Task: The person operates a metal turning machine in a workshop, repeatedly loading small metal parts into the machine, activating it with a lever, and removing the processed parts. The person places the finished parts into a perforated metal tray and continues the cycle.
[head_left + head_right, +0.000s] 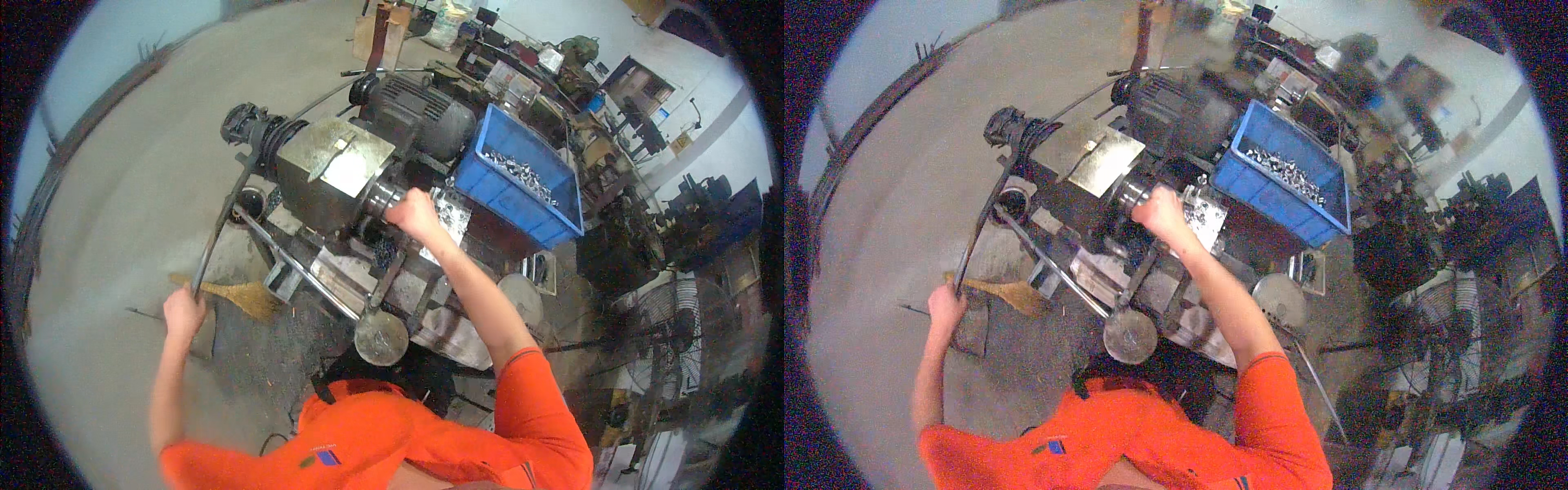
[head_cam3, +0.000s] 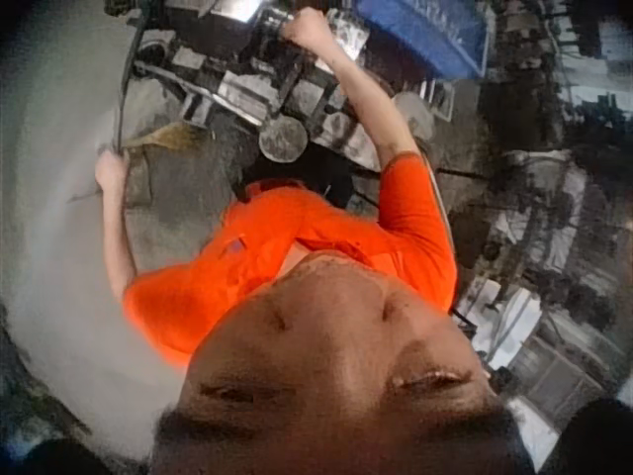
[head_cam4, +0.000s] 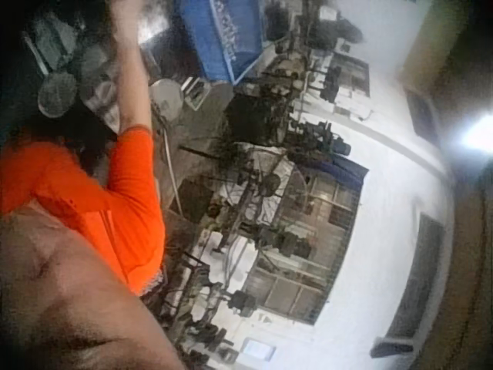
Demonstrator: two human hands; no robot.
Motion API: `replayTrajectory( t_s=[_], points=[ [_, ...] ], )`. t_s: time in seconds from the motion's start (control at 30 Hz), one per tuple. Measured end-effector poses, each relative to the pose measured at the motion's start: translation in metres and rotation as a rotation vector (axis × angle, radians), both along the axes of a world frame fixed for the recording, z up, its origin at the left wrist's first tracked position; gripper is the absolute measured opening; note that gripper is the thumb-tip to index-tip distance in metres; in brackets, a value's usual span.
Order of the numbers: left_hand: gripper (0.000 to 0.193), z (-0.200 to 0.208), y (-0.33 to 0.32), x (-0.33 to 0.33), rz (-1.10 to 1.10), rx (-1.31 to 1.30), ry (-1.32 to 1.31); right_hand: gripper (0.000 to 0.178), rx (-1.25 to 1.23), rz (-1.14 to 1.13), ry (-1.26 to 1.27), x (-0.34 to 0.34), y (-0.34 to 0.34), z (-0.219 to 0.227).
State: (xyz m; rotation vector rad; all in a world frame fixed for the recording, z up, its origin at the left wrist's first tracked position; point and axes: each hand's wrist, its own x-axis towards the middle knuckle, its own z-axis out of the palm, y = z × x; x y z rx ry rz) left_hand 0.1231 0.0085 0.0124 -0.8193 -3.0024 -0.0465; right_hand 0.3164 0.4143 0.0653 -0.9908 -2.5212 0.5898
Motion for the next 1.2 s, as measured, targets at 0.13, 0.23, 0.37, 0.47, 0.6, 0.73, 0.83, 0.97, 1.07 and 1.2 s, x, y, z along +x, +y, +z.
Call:
replayTrajectory(
  t_s=[0.13, 0.23, 0.37, 0.47, 0.6, 0.73, 0.83, 0.97, 1.07, 1.2],
  points=[
    [0.008, -0.018, -0.051, -0.110, -0.077, -0.027, 0.334, 0.025, -0.002, 0.059, 0.035, 0.009, -0.002, 0.003],
    [0.009, -0.014, -0.056, -0.172, -0.157, -0.137, 0.438, 0.025, -0.048, 0.021, 0.058, 0.008, -0.002, 0.004],
    [0.011, -0.016, -0.049, -0.186, -0.073, -0.153, 0.348, 0.023, 0.101, 0.145, 0.070, 0.009, 0.003, -0.003],
    [0.020, -0.011, -0.031, -0.174, 0.076, -0.044, 0.265, 0.016, 0.130, 0.063, 0.135, 0.013, -0.011, -0.001],
    [0.024, -0.012, 0.031, -0.115, -0.241, 0.683, 0.554, 0.017, 0.138, 0.251, 0.324, 0.062, -0.033, 0.016],
    [0.037, -0.151, 0.078, -0.083, 0.027, 0.628, -0.368, 0.022, 0.162, 0.107, 0.328, 0.136, -0.047, 0.007],
    [0.043, -0.236, 0.120, -0.030, -0.230, 0.224, -0.385, 0.019, 0.179, -0.013, 0.266, 0.211, -0.053, -0.002],
    [0.027, -0.210, 0.127, -0.033, -0.508, -0.223, -0.143, 0.020, 0.136, -0.241, 0.156, 0.313, -0.066, -0.014],
    [0.030, -0.163, 0.157, -0.040, -0.583, -0.402, -0.027, 0.024, 0.109, -0.461, 0.048, 0.385, -0.067, -0.030],
    [0.030, -0.150, 0.146, -0.035, -0.530, -0.259, -0.078, 0.042, 0.249, -0.724, -0.163, 0.459, -0.066, -0.048]
  ],
)
